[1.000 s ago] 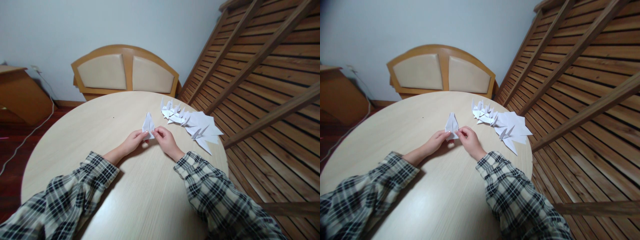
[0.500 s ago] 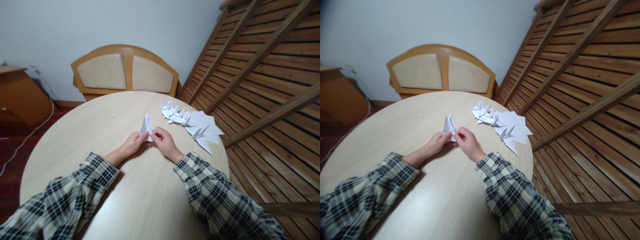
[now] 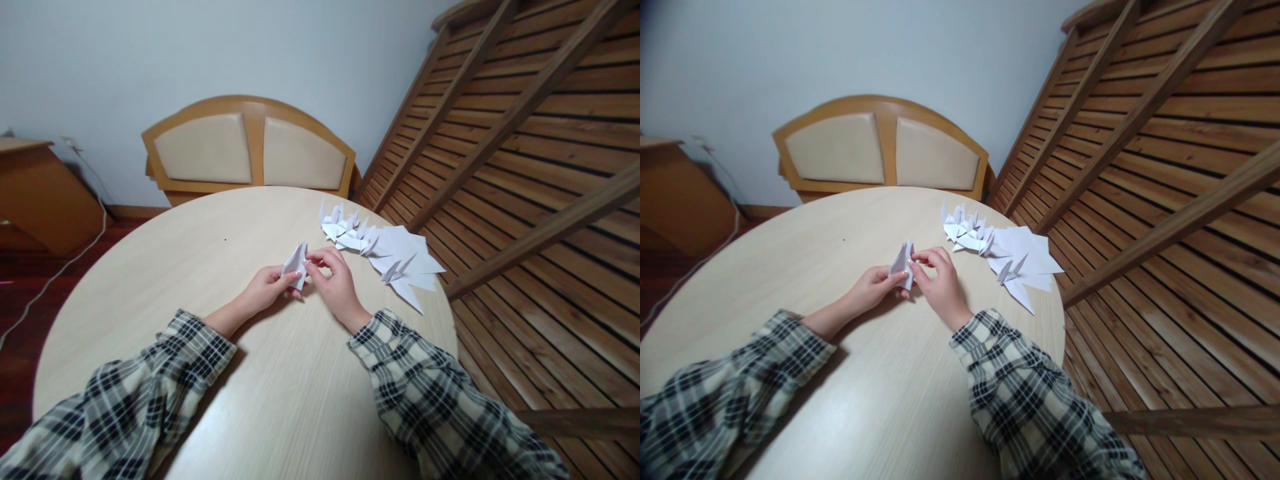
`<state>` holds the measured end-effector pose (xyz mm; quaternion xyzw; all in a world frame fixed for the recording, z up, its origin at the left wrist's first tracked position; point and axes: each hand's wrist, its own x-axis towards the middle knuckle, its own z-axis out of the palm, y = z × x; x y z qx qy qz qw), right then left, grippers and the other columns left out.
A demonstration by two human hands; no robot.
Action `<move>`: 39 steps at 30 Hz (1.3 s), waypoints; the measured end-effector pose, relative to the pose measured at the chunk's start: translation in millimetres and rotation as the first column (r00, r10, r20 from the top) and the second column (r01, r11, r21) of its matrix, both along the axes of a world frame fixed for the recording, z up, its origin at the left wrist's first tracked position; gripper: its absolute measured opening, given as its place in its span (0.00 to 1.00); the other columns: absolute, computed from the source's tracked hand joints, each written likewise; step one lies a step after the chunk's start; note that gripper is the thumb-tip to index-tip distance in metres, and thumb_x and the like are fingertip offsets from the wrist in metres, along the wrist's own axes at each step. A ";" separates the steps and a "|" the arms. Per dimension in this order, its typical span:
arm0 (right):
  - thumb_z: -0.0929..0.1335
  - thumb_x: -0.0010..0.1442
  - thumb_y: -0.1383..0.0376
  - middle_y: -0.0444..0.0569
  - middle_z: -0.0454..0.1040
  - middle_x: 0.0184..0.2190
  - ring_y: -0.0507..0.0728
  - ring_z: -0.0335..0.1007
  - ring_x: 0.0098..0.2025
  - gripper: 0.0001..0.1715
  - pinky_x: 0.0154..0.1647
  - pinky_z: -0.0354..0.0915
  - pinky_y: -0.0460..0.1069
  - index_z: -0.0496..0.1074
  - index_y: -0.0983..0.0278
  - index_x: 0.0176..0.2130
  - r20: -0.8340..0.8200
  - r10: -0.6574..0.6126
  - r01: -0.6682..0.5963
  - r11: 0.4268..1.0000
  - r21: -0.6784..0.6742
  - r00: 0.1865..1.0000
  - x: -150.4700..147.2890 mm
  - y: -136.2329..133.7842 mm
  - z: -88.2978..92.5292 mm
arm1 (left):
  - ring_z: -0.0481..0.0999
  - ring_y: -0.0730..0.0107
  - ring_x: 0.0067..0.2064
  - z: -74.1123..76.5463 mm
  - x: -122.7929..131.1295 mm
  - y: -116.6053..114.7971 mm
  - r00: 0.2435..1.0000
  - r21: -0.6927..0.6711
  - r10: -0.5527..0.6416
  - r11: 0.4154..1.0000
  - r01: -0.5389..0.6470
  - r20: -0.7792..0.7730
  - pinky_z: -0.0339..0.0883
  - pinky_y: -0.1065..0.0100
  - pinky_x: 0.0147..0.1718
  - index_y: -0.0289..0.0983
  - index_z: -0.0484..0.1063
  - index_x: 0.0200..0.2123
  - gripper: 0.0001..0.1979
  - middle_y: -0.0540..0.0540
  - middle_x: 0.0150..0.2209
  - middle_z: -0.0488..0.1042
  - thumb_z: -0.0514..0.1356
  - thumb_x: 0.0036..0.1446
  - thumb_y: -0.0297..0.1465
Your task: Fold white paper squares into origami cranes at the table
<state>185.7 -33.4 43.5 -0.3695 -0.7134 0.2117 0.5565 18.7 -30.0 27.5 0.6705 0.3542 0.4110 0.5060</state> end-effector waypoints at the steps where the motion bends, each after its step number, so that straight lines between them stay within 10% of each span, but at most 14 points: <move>1: 0.68 0.60 0.64 0.47 0.70 0.37 0.54 0.67 0.41 0.03 0.42 0.67 0.51 0.72 0.61 0.36 -0.015 -0.018 0.018 1.000 -0.016 1.000 -0.9 -0.5 0.4 | 0.70 0.73 0.24 0.6 0.0 -0.3 1.000 -0.004 0.008 1.000 -0.008 -0.012 0.67 0.69 0.27 0.34 0.73 0.26 0.15 0.45 0.24 0.74 0.57 0.58 0.38; 39: 0.70 0.55 0.58 0.46 0.75 0.34 0.53 0.70 0.35 0.10 0.35 0.67 0.50 0.72 0.61 0.36 -0.341 0.131 -0.263 0.888 -0.378 0.931 -8.5 0.8 -2.2 | 0.70 0.73 0.26 -0.7 -1.3 -1.5 0.999 0.022 0.014 1.000 -0.013 -0.047 0.64 0.71 0.27 0.31 0.74 0.31 0.17 0.44 0.27 0.76 0.58 0.58 0.41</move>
